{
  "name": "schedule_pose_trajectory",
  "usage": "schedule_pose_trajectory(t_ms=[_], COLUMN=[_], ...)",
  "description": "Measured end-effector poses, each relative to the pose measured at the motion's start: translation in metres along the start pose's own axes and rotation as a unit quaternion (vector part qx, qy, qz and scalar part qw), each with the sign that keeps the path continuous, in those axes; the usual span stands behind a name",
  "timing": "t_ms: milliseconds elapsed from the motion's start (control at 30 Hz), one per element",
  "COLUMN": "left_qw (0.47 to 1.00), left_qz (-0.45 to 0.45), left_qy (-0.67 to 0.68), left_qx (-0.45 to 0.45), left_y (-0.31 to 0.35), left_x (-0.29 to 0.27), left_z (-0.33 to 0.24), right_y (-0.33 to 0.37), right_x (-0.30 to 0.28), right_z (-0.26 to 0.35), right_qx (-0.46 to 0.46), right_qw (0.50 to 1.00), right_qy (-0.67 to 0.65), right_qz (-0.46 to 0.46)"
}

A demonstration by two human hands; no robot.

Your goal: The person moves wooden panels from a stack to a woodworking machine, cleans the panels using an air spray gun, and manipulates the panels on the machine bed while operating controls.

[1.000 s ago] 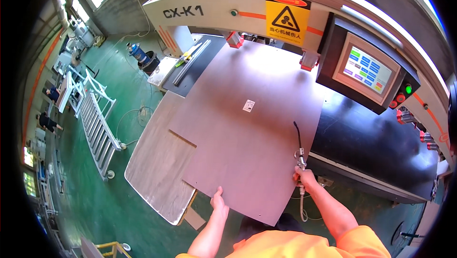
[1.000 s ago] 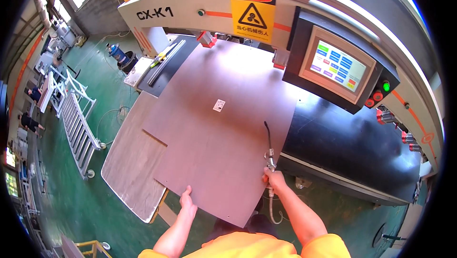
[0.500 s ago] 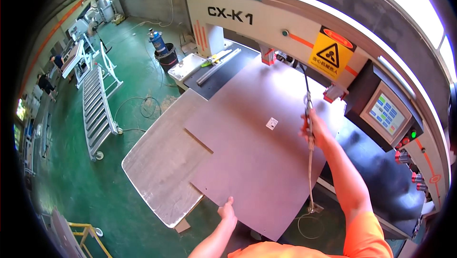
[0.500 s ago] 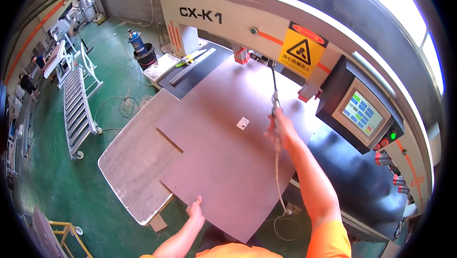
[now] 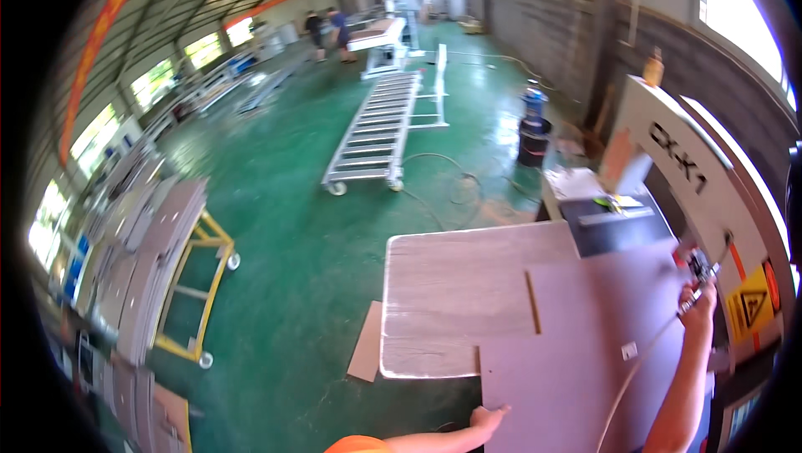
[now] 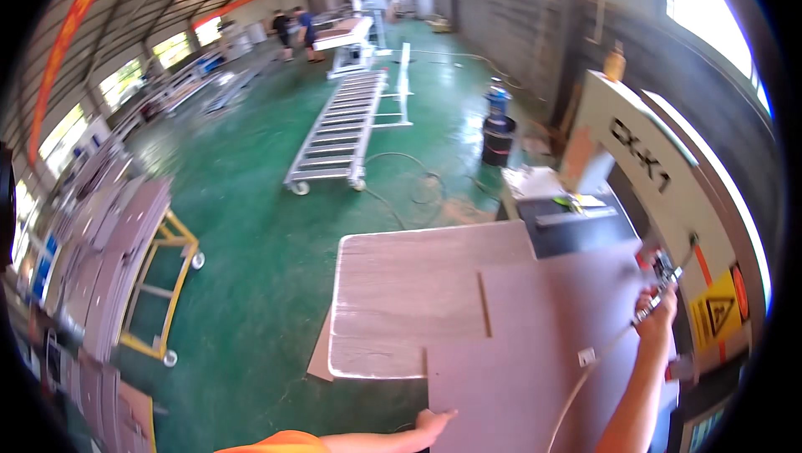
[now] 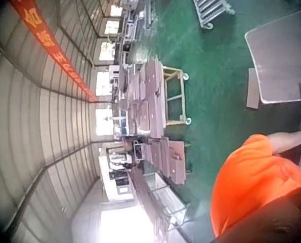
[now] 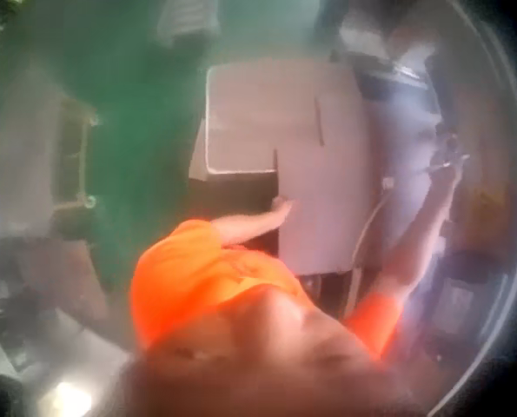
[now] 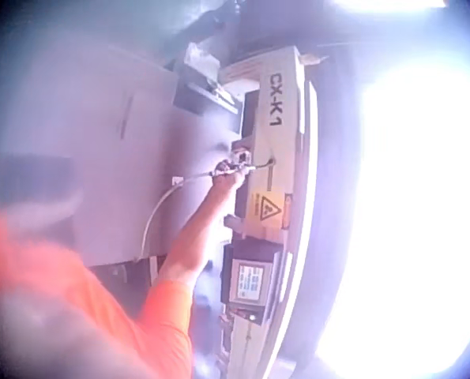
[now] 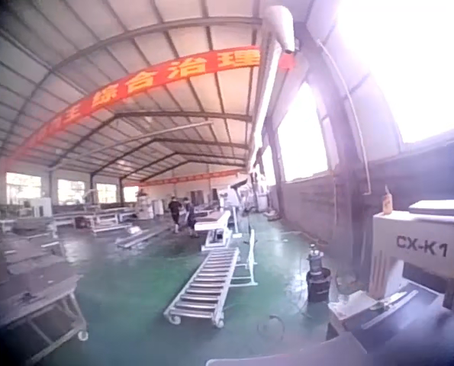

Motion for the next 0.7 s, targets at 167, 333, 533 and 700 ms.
schedule_pose_trajectory(t_ms=[167,333,533,700], left_qw=[0.997,0.993,0.994,0.998], left_qz=[0.036,0.073,0.046,0.013], left_qy=[0.052,0.05,0.072,0.044], left_qx=[-0.047,-0.079,-0.065,-0.048], left_y=[0.01,0.025,0.014,0.027], left_x=[-0.019,-0.021,-0.01,-0.022], left_z=[0.0,-0.02,-0.008,-0.014], right_y=[0.015,0.023,0.131,0.202], right_x=[0.051,-0.002,-0.099,-0.329], right_z=[-0.024,-0.015,-0.045,-0.078], right_qx=[0.028,-0.022,0.025,0.058], right_qw=[0.997,0.997,0.975,0.92], right_qy=[0.043,0.079,0.162,0.373], right_qz=[-0.052,0.005,-0.153,-0.102])
Point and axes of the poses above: each hand's wrist, its own y-axis away from the middle knuckle, its own x-axis out of the palm, z = x × y, the point moved 3 cm from there along -y, towards the middle knuckle, and after that the axes turned 2 degrees about -x, right-handed, at the moved point
